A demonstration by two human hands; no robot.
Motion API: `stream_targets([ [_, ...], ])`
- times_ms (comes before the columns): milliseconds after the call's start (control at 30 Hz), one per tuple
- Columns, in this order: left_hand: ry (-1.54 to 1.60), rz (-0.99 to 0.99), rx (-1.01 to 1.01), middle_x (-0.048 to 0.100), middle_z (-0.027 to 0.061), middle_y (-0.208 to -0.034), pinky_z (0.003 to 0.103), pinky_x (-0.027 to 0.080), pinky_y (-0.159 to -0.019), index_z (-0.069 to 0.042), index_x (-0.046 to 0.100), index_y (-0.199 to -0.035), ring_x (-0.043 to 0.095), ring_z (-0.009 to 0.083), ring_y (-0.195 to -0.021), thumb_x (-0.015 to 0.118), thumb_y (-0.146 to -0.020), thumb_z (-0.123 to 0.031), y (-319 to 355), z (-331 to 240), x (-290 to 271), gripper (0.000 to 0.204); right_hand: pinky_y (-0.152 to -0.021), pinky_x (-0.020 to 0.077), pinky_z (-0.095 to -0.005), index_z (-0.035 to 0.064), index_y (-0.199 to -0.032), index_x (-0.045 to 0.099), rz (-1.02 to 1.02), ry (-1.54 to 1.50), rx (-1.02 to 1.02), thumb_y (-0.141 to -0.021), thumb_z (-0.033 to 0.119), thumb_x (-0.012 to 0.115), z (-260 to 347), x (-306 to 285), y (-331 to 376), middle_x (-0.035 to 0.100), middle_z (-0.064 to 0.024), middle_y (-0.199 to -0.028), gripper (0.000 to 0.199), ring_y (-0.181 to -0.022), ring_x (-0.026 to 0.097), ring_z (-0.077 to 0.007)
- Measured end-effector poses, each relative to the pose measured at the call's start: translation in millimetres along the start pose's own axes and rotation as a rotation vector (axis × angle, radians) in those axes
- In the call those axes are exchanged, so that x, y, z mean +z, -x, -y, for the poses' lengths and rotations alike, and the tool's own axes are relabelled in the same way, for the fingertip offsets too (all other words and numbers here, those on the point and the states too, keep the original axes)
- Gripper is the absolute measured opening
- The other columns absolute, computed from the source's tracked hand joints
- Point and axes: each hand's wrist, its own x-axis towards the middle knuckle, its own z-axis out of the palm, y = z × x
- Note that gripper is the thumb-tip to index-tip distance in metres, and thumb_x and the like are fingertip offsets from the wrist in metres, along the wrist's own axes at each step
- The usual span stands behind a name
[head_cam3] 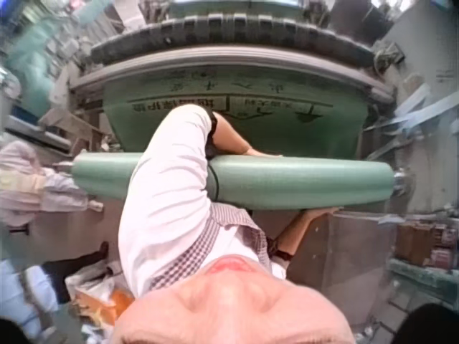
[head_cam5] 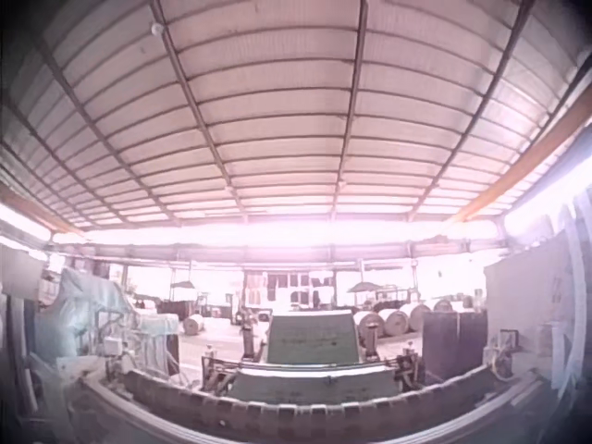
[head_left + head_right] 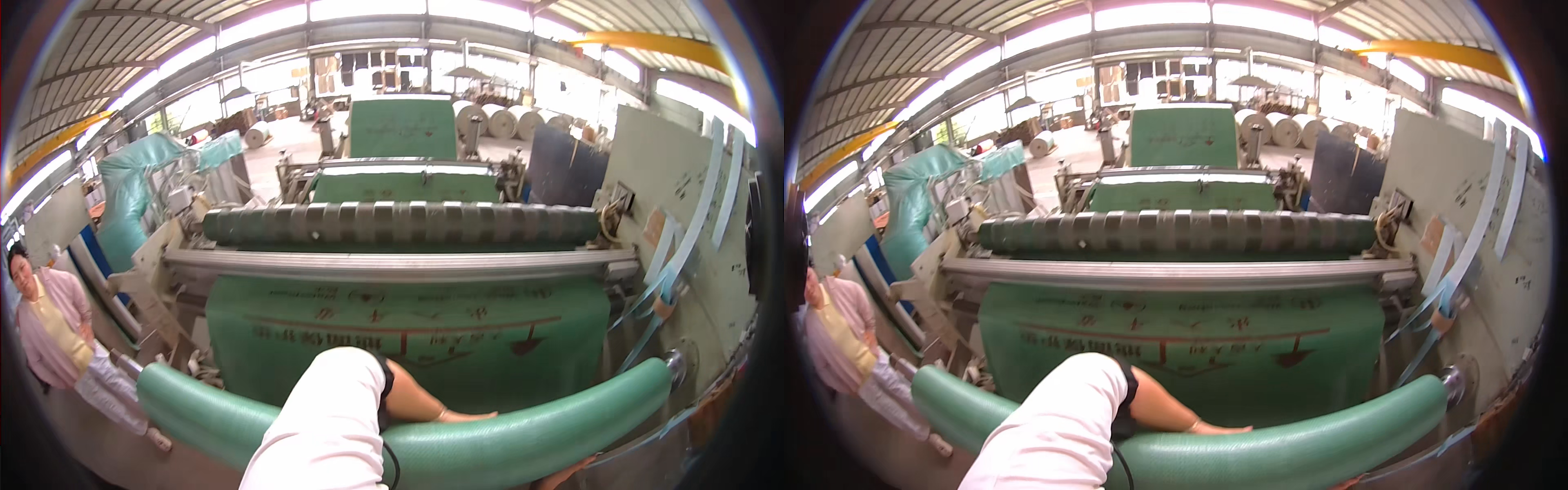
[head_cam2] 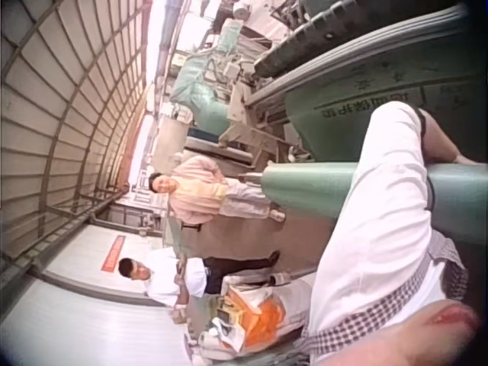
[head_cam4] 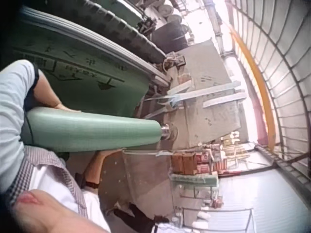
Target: Operating an industrial roll-processing machine to feed and align large sheets of green material.
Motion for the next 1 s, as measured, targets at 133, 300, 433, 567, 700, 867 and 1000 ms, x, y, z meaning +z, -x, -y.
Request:
stream_targets([
  [133,0.099,0.073,-0.027,0.035,0.011,-0.148,0.037,0.028,-0.11,-0.008,0.029,-0.148,0.036,0.0227,-0.133,0.038,-0.089,-0.07,26.5,8.1,-13.2,0.085,-0.112,0.0238,-0.0437,-0.0072,-0.143,0.025,0.108,-0.115,0.126,-0.095,0.041,0.049,11.6,27.6,-2.2,0.031,-0.0248,-0.144,0.072,-0.133,0.032,-0.0346],
  [300,-0.362,-0.102,-0.093,0.029,0.0146,-0.151,0.039,0.026,-0.112,-0.007,0.017,-0.15,0.03,0.0262,-0.138,0.049,-0.084,-0.07,106.3,10.1,-9.2,0.097,-0.112,0.0239,-0.0424,-0.0069,-0.144,0.024,0.151,-0.293,0.257,-0.095,0.04,0.049,4.0,39.6,-27.1,0.03,-0.0247,-0.145,0.072,-0.133,0.033,-0.0337],
  [433,-1.191,-0.497,0.07,0.03,0.0256,-0.147,0.042,0.025,-0.113,-0.002,0.003,-0.15,0.027,0.0348,-0.14,0.074,-0.074,-0.056,187.2,61.7,47.4,0.118,-0.112,0.024,-0.0414,-0.0067,-0.144,0.023,0.176,-0.439,0.381,-0.095,0.039,0.05,-32.2,46.0,-58.1,0.03,-0.0247,-0.146,0.071,-0.133,0.034,-0.033],
  [567,-1.066,-0.524,-0.067,0.046,0.0237,-0.137,0.041,0.036,-0.106,0.001,0.025,-0.146,0.045,0.0344,-0.128,0.07,-0.076,-0.058,193.9,61.9,24.0,0.101,-0.112,0.0241,-0.0404,-0.0064,-0.144,0.023,0.071,-0.575,0.401,-0.096,0.037,0.05,-36.9,11.0,-137.4,0.029,-0.0246,-0.146,0.071,-0.133,0.035,-0.0323],
  [700,-1.304,-1.183,-0.43,0.056,0.0162,-0.127,0.041,0.044,-0.095,-0.003,0.043,-0.137,0.055,0.0313,-0.114,0.06,-0.08,-0.061,208.7,44.5,17.5,0.083,-0.111,0.0274,-0.0388,0.002,-0.149,0.019,0.293,-0.545,-0.322,-0.097,0.025,0.05,152.6,-34.5,-79.9,0.023,-0.0147,-0.153,0.065,-0.133,0.037,-0.0291],
  [867,-1.379,-1.116,0.153,0.04,0.0169,-0.143,0.049,0.03,-0.108,-0.004,0.033,-0.142,0.037,0.0333,-0.134,0.068,-0.071,-0.062,199.6,110.8,143.4,0.098,-0.1,0.038,-0.049,0.0127,-0.151,0.015,0.868,-0.124,-0.671,-0.085,0.017,0.059,205.5,-22.9,-87.3,0.023,-0.011,-0.154,0.08,-0.125,0.045,-0.0341],
  [1000,-1.689,-1.74,0.253,0.036,0.0212,-0.145,0.056,0.021,-0.111,-0.007,0.037,-0.141,0.033,0.0386,-0.135,0.078,-0.06,-0.051,128.8,179.0,179.1,0.101,-0.108,0.0308,-0.0424,0.0043,-0.149,0.021,0.404,0.04,-0.966,-0.096,0.029,0.047,98.3,-38.9,-158.4,0.024,-0.0145,-0.154,0.064,-0.129,0.041,-0.0374],
])
